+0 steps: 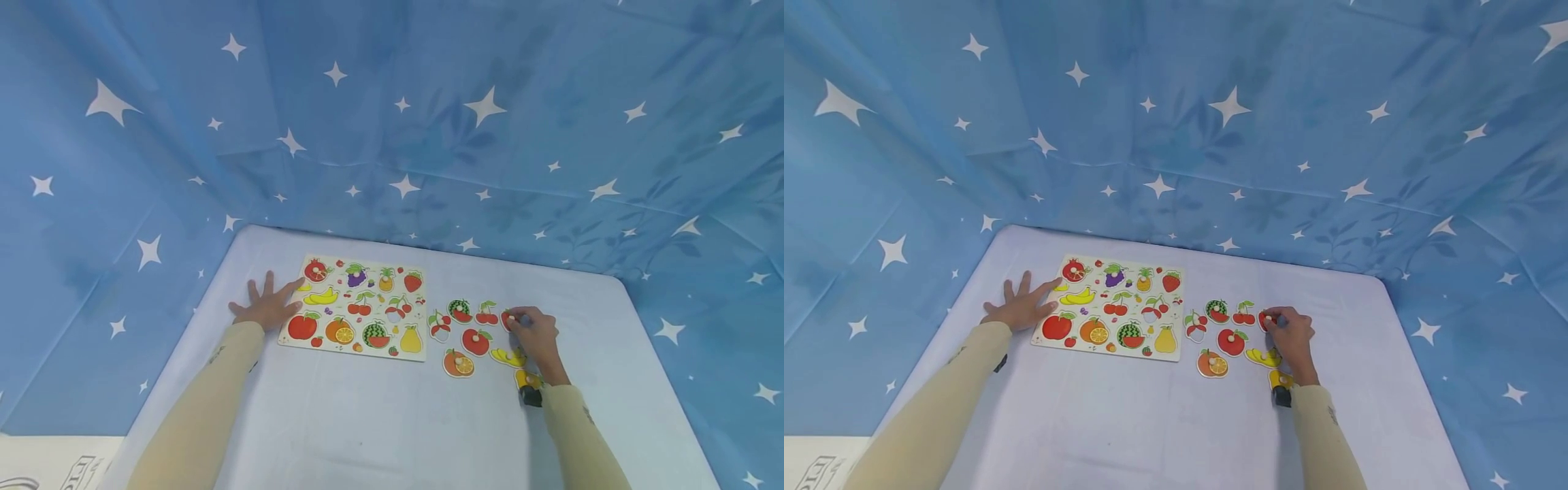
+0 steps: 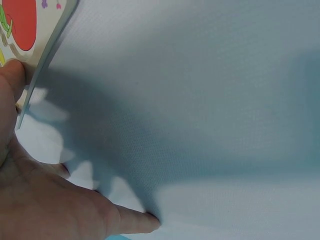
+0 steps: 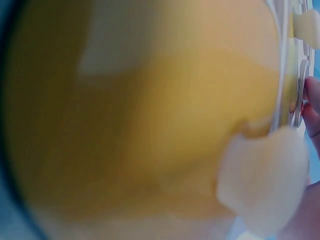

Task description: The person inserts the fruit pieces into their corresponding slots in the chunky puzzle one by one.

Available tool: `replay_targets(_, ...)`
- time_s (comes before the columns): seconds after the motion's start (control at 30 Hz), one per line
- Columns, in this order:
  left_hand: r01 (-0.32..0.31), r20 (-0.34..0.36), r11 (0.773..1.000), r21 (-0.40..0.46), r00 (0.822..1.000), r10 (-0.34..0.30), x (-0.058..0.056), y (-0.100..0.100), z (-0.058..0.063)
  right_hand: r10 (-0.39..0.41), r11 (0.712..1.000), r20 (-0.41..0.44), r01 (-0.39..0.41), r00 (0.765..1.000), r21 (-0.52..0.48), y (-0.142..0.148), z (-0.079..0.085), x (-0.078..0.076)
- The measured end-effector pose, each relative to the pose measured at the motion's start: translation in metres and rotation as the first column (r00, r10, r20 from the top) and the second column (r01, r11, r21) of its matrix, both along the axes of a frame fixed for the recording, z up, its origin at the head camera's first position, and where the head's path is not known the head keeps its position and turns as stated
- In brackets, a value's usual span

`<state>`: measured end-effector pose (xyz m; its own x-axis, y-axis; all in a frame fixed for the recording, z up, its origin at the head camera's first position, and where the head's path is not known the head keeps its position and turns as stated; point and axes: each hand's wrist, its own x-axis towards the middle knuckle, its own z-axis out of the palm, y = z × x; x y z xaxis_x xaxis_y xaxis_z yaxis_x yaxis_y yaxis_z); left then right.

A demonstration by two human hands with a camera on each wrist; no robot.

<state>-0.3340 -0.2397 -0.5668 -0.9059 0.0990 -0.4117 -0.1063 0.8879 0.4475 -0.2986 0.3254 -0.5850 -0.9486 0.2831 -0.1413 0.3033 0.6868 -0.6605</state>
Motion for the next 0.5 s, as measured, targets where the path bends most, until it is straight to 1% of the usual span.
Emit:
replay_targets(0.17,0.006,-0.009,1.0,0.003,1.0,-0.006,0.002,0.001,0.001,0.01,1.0,-0.002,-0.01,1.0,0.004,0.0,0.003,-0.001)
replay_targets(0.33,0.006,-0.004,1.0,0.008,1.0,-0.006,0.004,0.001,0.004,-0.002,1.0,0.012,0.002,1.0,0.013,0.0,0.009,-0.003)
replay_targets(0.5,0.01,-0.01,1.0,-0.005,1.0,-0.01,0.005,0.003,0.007,-0.005,1.0,-0.014,0.006,1.0,0.027,-0.003,0.017,-0.006)
